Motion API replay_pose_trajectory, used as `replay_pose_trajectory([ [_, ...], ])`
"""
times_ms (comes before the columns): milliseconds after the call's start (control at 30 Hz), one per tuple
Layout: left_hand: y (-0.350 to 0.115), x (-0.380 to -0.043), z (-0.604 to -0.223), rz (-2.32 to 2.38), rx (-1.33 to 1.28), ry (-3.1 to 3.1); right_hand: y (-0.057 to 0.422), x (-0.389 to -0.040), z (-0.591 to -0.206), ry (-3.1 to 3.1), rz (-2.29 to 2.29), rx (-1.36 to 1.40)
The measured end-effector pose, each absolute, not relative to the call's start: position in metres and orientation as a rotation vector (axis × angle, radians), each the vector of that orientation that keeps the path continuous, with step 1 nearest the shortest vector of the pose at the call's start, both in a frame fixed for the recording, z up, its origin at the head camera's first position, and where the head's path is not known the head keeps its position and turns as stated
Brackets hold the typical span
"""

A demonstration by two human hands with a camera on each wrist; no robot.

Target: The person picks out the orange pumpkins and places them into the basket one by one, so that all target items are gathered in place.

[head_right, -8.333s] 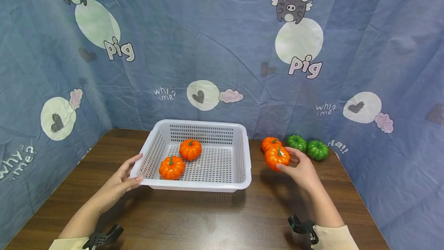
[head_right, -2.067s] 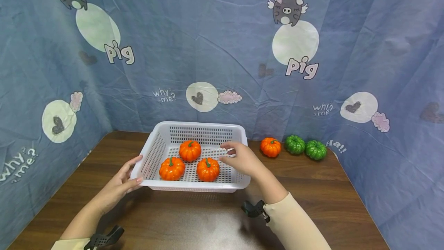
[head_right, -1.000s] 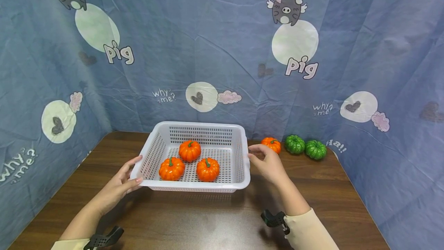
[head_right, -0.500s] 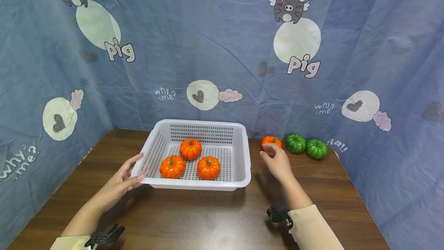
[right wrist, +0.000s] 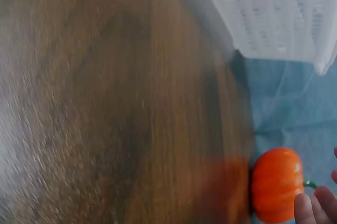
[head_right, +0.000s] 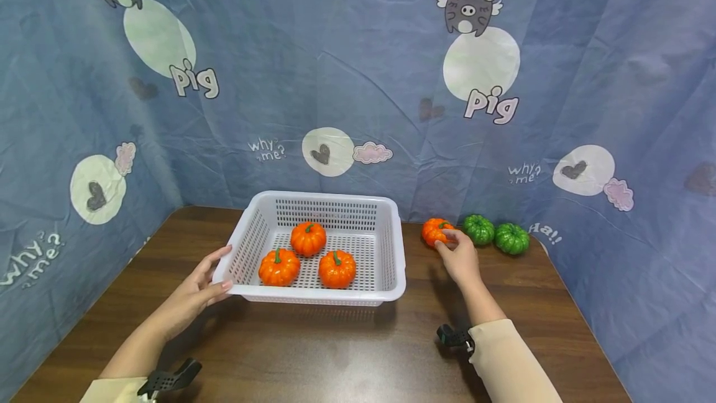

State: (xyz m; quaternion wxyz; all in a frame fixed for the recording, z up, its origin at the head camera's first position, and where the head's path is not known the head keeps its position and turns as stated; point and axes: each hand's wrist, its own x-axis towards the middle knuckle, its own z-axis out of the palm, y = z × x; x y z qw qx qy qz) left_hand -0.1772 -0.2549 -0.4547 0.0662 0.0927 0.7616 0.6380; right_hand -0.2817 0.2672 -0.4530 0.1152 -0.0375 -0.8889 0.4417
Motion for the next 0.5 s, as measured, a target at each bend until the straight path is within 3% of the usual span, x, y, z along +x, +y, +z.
replay_pose_trajectory([
  [500, -0.256, -0.179, -0.458, 1.898, 0.266, 2.325, 0.280, -0.305, -0.462, -2.590, 1.303, -0.244],
])
